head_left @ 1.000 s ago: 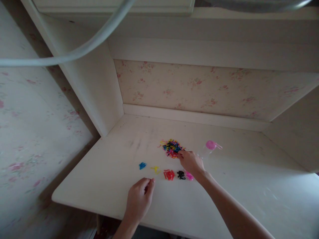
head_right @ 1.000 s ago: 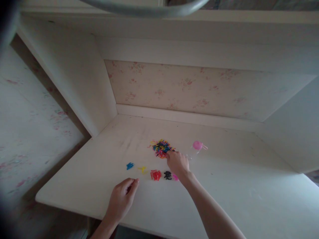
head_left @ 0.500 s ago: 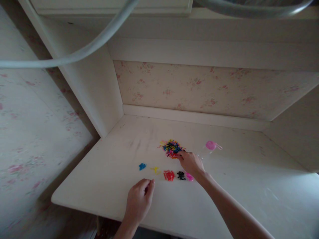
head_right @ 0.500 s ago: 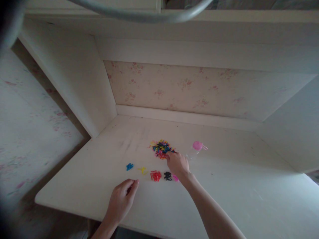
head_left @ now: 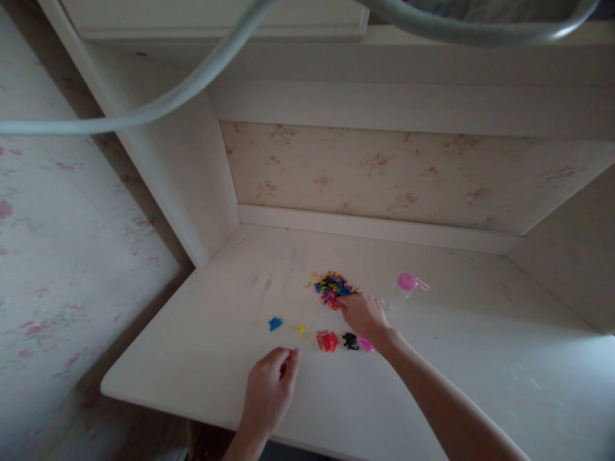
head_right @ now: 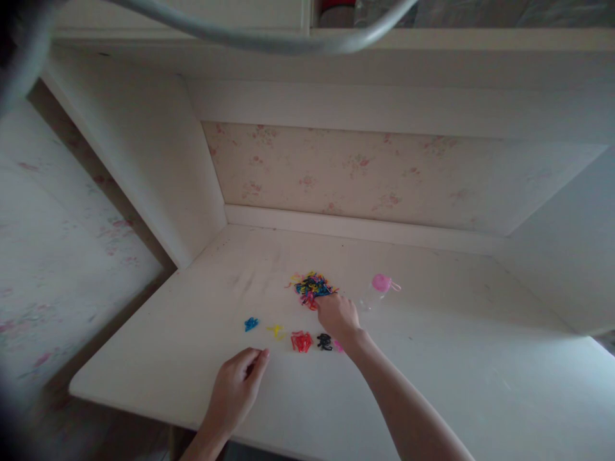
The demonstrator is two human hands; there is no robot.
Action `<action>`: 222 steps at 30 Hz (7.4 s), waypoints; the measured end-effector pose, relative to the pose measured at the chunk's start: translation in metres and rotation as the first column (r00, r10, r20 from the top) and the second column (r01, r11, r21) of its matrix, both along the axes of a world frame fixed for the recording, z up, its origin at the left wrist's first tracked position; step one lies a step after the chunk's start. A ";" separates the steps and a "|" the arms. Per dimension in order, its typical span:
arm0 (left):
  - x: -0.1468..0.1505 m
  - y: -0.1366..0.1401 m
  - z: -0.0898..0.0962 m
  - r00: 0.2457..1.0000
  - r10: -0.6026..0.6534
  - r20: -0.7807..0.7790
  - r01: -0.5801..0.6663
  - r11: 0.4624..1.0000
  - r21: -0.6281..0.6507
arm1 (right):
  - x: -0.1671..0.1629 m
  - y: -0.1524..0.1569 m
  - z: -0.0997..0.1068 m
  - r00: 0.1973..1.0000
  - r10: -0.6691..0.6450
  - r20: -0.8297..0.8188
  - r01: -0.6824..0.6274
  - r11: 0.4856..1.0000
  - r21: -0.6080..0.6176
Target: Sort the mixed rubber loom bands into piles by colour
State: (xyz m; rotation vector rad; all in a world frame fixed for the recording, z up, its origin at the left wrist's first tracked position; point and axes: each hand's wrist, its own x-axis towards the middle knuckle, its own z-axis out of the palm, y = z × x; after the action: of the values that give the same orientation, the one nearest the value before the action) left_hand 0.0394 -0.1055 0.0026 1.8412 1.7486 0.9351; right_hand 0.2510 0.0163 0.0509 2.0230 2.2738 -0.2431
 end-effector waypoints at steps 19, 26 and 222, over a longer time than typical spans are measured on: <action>0.002 -0.001 0.003 1.000 0.000 -0.032 0.001 1.000 0.028 | 0.039 -0.020 -0.008 0.846 -0.178 -0.503 0.232 0.971 0.048; 0.002 -0.001 0.004 0.999 -0.003 -0.038 0.003 1.000 0.016 | 0.047 -0.022 -0.018 0.496 -0.316 -0.808 0.343 0.927 -0.152; -0.024 -0.009 0.003 0.958 0.178 0.225 -0.163 0.983 -0.085 | 0.033 -0.051 0.021 0.956 -0.089 -0.281 0.107 0.993 0.049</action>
State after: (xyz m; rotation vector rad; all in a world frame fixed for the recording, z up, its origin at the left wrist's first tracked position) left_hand 0.0156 -0.1147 0.0058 1.4911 1.7888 1.0974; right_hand 0.2840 -0.0344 0.0715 2.2665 2.3650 -0.4991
